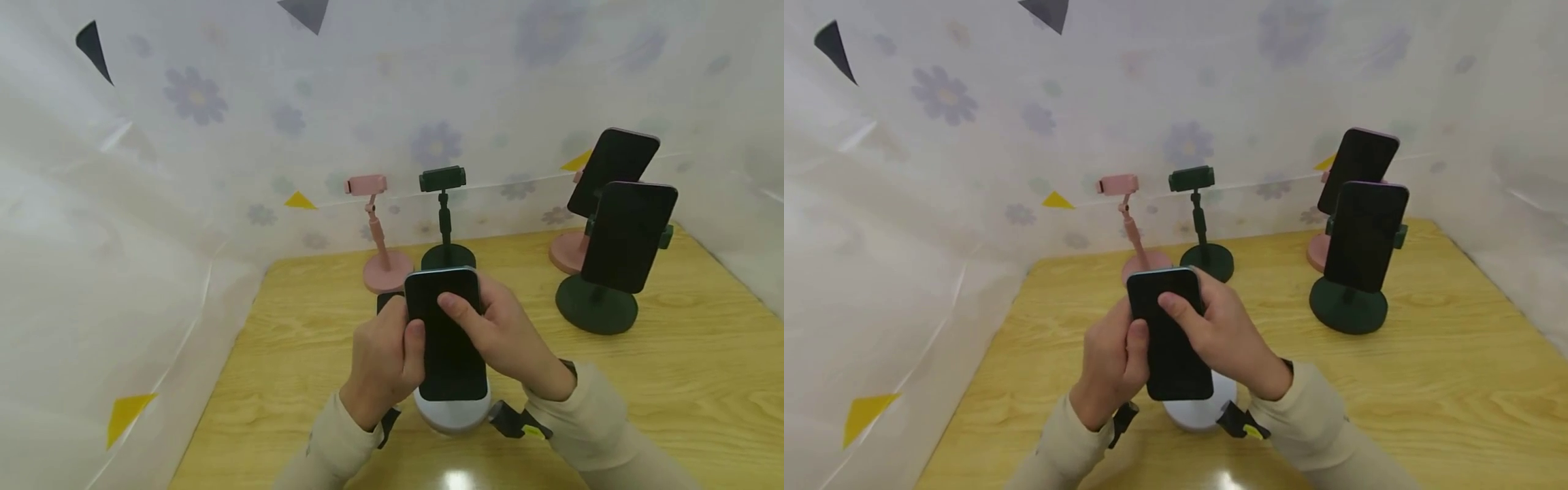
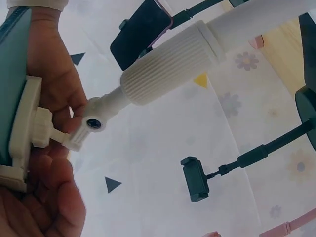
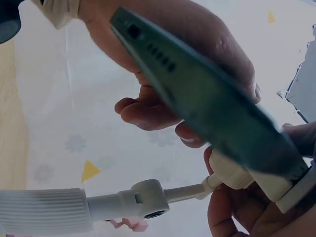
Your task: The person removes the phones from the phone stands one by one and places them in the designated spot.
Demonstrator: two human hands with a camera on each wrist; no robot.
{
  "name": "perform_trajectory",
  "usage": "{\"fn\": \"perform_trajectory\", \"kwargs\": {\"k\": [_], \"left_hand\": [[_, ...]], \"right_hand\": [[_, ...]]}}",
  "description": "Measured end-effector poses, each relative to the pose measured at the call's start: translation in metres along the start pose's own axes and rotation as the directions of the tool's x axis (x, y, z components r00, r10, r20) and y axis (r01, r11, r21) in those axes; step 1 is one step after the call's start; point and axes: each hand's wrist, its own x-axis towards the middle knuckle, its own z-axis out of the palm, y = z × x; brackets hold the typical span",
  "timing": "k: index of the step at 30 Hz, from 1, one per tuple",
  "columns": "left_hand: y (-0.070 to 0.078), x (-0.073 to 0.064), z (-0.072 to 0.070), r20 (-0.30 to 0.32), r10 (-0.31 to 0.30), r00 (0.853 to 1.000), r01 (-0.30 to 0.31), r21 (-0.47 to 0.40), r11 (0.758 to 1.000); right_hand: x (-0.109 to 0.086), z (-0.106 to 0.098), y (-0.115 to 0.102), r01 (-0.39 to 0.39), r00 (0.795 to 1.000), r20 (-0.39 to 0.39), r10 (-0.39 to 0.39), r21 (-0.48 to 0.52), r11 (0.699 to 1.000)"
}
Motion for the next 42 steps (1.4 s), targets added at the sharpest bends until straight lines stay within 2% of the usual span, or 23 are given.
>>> {"fn": "perform_trajectory", "kwargs": {"k": [5,11,14,18,24,31,38,42], "left_hand": [[0.007,0.000,0.000,0.031,-0.018,0.999,0.017,0.034,0.999],[0.013,-0.003,0.001,0.011,-0.062,0.998,0.062,-0.056,0.996],[0.015,-0.004,0.002,0.000,-0.069,0.998,0.069,-0.088,0.994],[0.015,-0.002,0.002,0.007,-0.026,1.000,0.027,-0.076,0.997],[0.010,0.002,-0.001,0.007,0.052,0.999,-0.051,-0.093,0.994],[0.005,0.001,-0.006,0.030,0.076,0.997,-0.073,-0.092,0.993],[0.001,0.003,-0.007,0.017,0.123,0.992,-0.120,-0.113,0.986],[0.000,0.005,-0.007,0.030,0.137,0.990,-0.132,-0.133,0.982]], "right_hand": [[-0.002,-0.002,-0.003,0.021,1.000,-0.012,-0.021,-0.001,1.000],[-0.002,0.000,-0.003,0.088,0.996,-0.016,-0.088,0.029,0.996],[-0.002,0.001,-0.003,0.092,0.996,-0.023,-0.092,0.033,0.995],[-0.003,0.000,-0.002,0.093,0.995,-0.031,-0.092,0.012,0.996],[-0.003,-0.005,-0.001,0.143,0.990,-0.010,-0.143,-0.019,0.990],[0.000,-0.005,0.001,0.179,0.984,0.019,-0.179,-0.016,0.984],[0.001,-0.006,0.002,0.210,0.978,0.026,-0.209,-0.028,0.977],[0.001,-0.007,0.003,0.225,0.974,0.030,-0.224,-0.028,0.974]]}}
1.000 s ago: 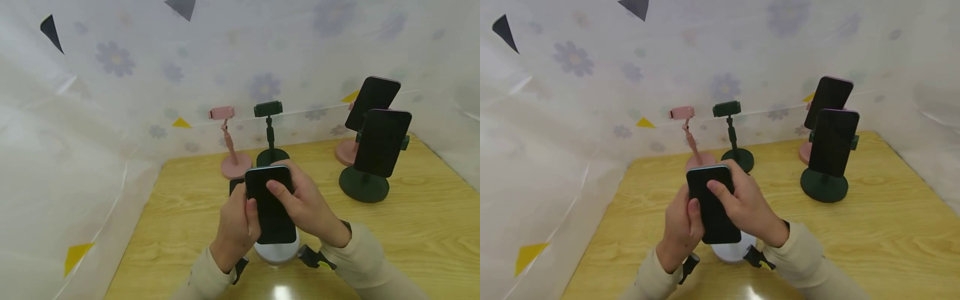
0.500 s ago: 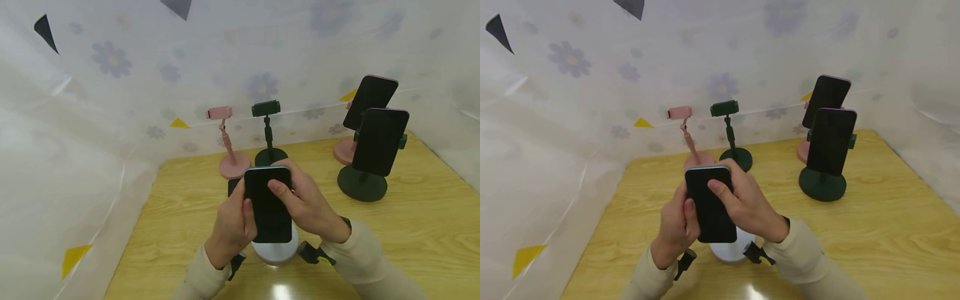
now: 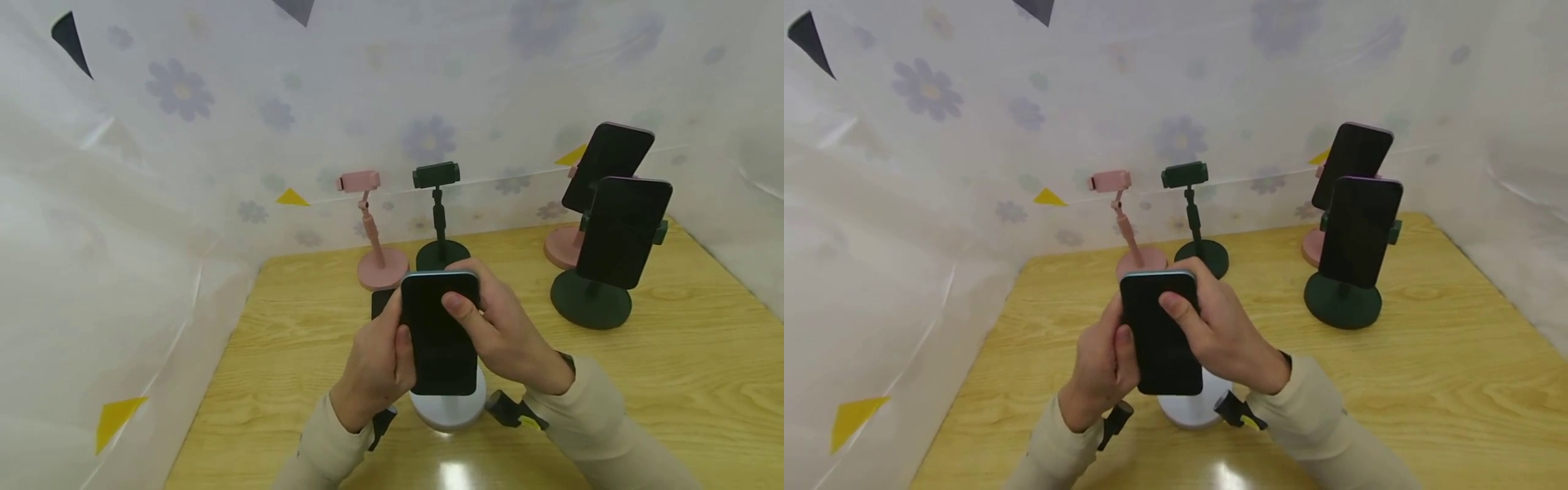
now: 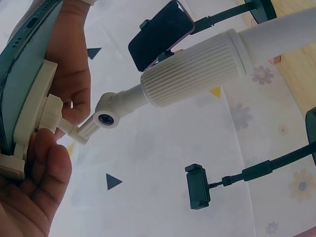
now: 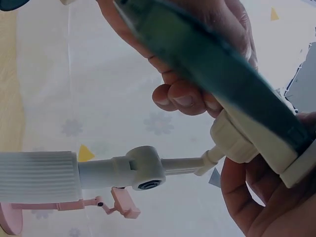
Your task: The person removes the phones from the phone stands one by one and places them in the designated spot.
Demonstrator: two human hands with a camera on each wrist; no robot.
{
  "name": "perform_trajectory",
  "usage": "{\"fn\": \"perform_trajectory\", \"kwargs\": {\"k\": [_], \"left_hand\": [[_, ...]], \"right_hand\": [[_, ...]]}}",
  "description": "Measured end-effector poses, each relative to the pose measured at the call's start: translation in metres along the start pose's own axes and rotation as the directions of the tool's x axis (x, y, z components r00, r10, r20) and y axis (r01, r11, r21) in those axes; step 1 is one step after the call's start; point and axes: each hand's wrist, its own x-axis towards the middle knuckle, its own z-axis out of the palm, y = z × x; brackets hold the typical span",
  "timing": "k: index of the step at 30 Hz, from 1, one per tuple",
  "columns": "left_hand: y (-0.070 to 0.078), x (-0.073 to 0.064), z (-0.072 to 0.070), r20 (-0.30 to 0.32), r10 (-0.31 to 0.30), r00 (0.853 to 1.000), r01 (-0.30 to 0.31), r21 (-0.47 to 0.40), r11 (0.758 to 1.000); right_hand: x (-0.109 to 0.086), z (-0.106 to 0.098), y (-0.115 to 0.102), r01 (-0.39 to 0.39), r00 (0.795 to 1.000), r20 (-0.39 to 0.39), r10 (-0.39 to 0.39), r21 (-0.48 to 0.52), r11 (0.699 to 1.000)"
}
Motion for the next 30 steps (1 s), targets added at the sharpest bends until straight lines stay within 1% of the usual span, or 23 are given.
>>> {"fn": "perform_trajectory", "kwargs": {"k": [8,17,28,30], "left_hand": [[-0.0006,-0.0012,-0.0023,0.027,0.011,1.000,-0.011,0.019,1.000],[-0.0019,-0.0022,-0.0035,0.020,0.026,0.999,-0.027,0.043,0.999],[-0.0050,-0.0032,-0.0030,-0.004,0.040,0.999,-0.040,-0.002,0.999],[-0.0056,-0.0025,-0.0026,0.001,0.041,0.999,-0.041,-0.008,0.999]], "right_hand": [[-0.0020,0.0014,0.0019,0.019,1.000,-0.016,-0.019,-0.014,1.000],[-0.0025,0.0022,0.0031,0.046,0.999,-0.014,-0.046,-0.012,0.999],[-0.0012,0.0009,0.0037,0.078,0.997,-0.004,-0.078,-0.027,0.997],[-0.0015,0.0004,0.0037,0.082,0.997,-0.010,-0.082,-0.032,0.996]]}}
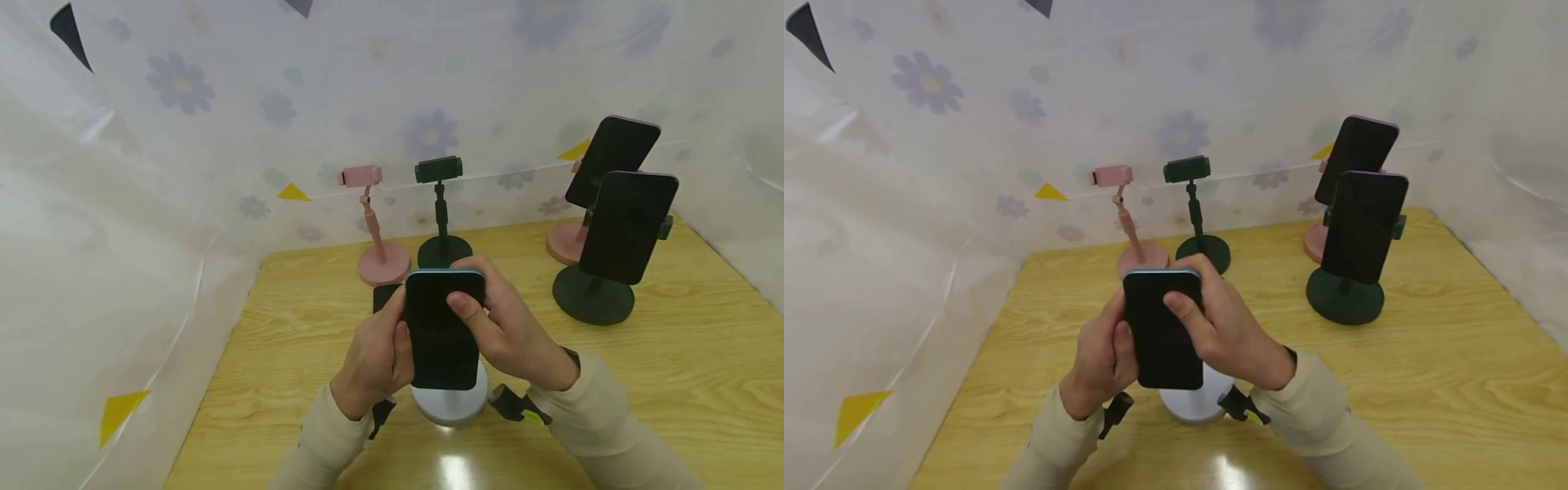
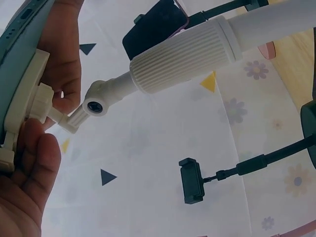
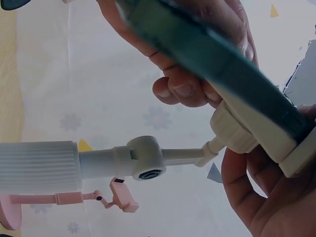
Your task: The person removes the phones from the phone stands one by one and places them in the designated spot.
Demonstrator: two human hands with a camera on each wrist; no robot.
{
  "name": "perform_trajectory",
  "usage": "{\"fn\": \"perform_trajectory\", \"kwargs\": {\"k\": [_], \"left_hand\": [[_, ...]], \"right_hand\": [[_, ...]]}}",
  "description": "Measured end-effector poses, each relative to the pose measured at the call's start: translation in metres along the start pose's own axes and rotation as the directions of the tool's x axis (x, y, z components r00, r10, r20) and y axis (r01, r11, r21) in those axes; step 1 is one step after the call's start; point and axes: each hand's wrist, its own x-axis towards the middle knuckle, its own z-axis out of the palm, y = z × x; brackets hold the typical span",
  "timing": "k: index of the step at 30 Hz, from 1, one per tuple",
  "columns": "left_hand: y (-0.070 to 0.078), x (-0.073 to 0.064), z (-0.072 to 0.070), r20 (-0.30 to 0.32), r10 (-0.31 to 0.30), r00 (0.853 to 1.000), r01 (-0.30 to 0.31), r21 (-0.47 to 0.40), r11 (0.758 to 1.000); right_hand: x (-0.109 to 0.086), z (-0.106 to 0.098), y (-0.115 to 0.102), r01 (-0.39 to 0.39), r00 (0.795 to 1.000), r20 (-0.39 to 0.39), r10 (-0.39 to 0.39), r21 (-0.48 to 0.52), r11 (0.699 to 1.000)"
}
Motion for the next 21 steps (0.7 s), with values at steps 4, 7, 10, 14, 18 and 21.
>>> {"fn": "perform_trajectory", "kwargs": {"k": [4,7,10,14,18,21], "left_hand": [[-0.0010,0.0004,0.0000,0.013,-0.001,1.000,0.001,0.002,1.000],[-0.0019,0.0003,-0.0004,0.018,0.003,1.000,-0.003,-0.001,1.000],[-0.0033,0.0003,-0.0004,0.025,0.012,1.000,-0.012,-0.013,1.000],[-0.0053,0.0004,0.0005,0.035,0.016,0.999,-0.015,-0.027,1.000],[-0.0076,-0.0007,0.0004,0.030,0.022,0.999,-0.021,-0.040,0.999],[-0.0098,-0.0020,0.0010,0.012,0.032,0.999,-0.032,-0.054,0.998]], "right_hand": [[-0.0004,-0.0002,0.0011,0.021,1.000,-0.008,-0.021,-0.002,1.000],[0.0004,-0.0005,0.0030,0.041,0.999,-0.001,-0.041,0.010,0.999],[0.0014,-0.0017,0.0046,0.053,0.999,0.007,-0.053,0.017,0.998],[0.0029,-0.0039,0.0038,0.036,0.999,0.021,-0.036,0.027,0.999],[0.0056,-0.0045,-0.0002,-0.019,0.999,0.047,0.016,0.063,0.998],[0.0067,-0.0033,-0.0030,-0.056,0.997,0.051,0.050,0.128,0.990]]}}
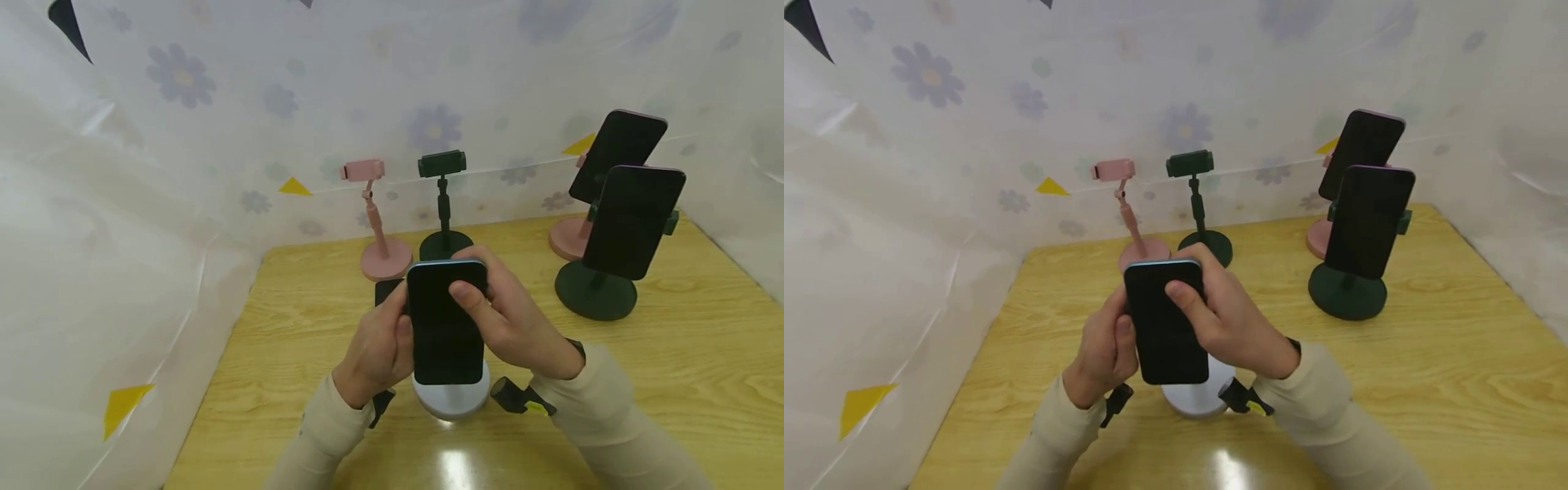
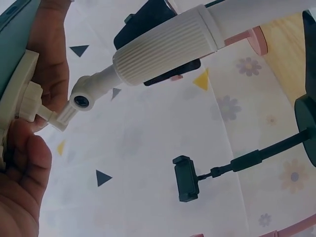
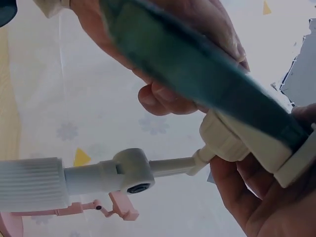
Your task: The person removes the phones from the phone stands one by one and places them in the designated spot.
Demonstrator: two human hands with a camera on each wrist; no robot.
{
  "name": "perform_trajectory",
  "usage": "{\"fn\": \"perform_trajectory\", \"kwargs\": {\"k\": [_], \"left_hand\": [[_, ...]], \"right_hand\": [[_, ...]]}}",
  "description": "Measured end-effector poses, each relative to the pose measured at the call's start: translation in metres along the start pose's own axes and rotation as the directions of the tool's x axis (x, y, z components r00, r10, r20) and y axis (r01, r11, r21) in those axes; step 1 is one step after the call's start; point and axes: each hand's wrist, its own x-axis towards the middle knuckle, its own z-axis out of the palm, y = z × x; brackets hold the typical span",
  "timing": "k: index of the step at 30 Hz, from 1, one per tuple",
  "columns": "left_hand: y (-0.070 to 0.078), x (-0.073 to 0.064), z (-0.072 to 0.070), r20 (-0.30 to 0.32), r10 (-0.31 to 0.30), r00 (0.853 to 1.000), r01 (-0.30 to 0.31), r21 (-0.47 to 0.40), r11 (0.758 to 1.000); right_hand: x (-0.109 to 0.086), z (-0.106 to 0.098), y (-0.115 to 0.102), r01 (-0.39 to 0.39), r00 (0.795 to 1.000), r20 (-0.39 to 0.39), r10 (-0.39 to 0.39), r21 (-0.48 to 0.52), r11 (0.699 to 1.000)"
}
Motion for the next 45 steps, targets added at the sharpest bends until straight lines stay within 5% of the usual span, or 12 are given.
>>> {"fn": "perform_trajectory", "kwargs": {"k": [8,11,15,21,30,45], "left_hand": [[-0.006,0.002,0.005,-0.074,0.034,0.997,-0.045,-0.162,0.986],[-0.006,0.002,0.008,-0.099,0.017,0.995,-0.047,-0.304,0.952],[-0.003,-0.001,0.013,-0.112,-0.065,0.992,0.001,-0.491,0.871],[0.001,-0.007,0.019,-0.147,-0.175,0.974,0.058,-0.581,0.812],[0.006,-0.009,0.024,-0.183,-0.225,0.957,0.076,-0.593,0.802],[0.006,-0.005,0.024,-0.126,-0.197,0.972,0.091,-0.572,0.815]], "right_hand": [[0.002,0.003,-0.001,-0.011,1.000,-0.004,0.011,0.073,0.997],[0.001,0.004,0.000,-0.015,1.000,-0.004,0.015,0.061,0.998],[0.001,0.005,0.001,-0.015,1.000,0.006,0.014,0.065,0.998],[0.002,0.005,0.004,-0.017,1.000,0.020,0.015,0.106,0.994],[0.001,0.005,0.006,-0.018,0.999,0.028,0.014,0.144,0.989],[-0.002,0.004,0.010,0.101,0.995,-0.031,-0.098,0.145,0.984]]}}
